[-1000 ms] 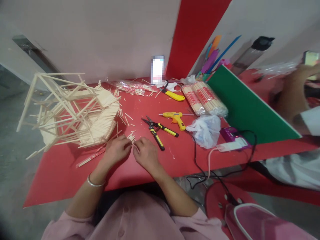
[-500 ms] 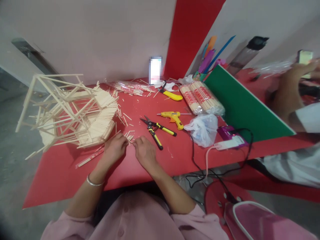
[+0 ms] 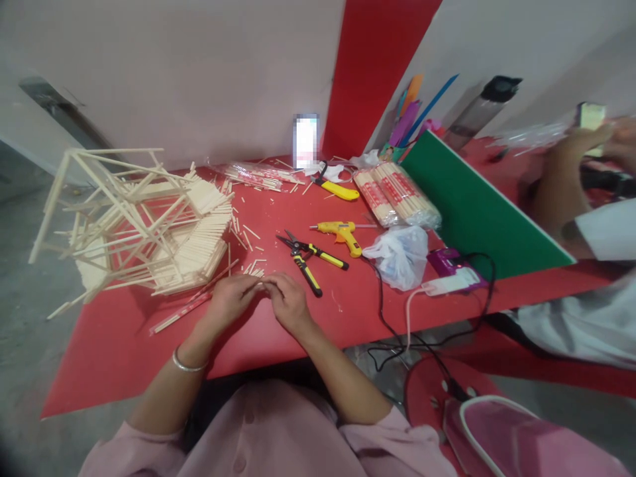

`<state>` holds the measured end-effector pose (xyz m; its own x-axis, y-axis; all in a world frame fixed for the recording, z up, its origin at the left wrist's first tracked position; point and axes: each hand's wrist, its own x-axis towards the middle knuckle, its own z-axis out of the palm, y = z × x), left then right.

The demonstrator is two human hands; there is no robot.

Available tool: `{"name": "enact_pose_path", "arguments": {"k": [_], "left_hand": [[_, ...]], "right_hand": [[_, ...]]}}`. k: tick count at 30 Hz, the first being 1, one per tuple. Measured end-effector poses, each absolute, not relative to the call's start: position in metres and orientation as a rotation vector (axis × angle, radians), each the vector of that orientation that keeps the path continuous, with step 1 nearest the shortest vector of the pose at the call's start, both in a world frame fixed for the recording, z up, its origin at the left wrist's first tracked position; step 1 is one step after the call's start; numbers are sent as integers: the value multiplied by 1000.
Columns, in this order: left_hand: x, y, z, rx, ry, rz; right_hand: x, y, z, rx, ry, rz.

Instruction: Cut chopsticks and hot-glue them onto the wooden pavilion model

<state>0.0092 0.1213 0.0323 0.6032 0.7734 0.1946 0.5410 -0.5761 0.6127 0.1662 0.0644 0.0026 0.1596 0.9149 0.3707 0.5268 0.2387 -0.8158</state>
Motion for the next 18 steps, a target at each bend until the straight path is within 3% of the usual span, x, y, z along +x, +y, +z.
{"name": "enact_pose_path", "arguments": {"k": [8,18], "left_hand": [[13,122,28,1855,1041,850],[10,124,30,1960,1027,758]], "right_hand": [[166,65,1,-1450,-1317,579],[168,64,10,-1403,-1461,548]]}}
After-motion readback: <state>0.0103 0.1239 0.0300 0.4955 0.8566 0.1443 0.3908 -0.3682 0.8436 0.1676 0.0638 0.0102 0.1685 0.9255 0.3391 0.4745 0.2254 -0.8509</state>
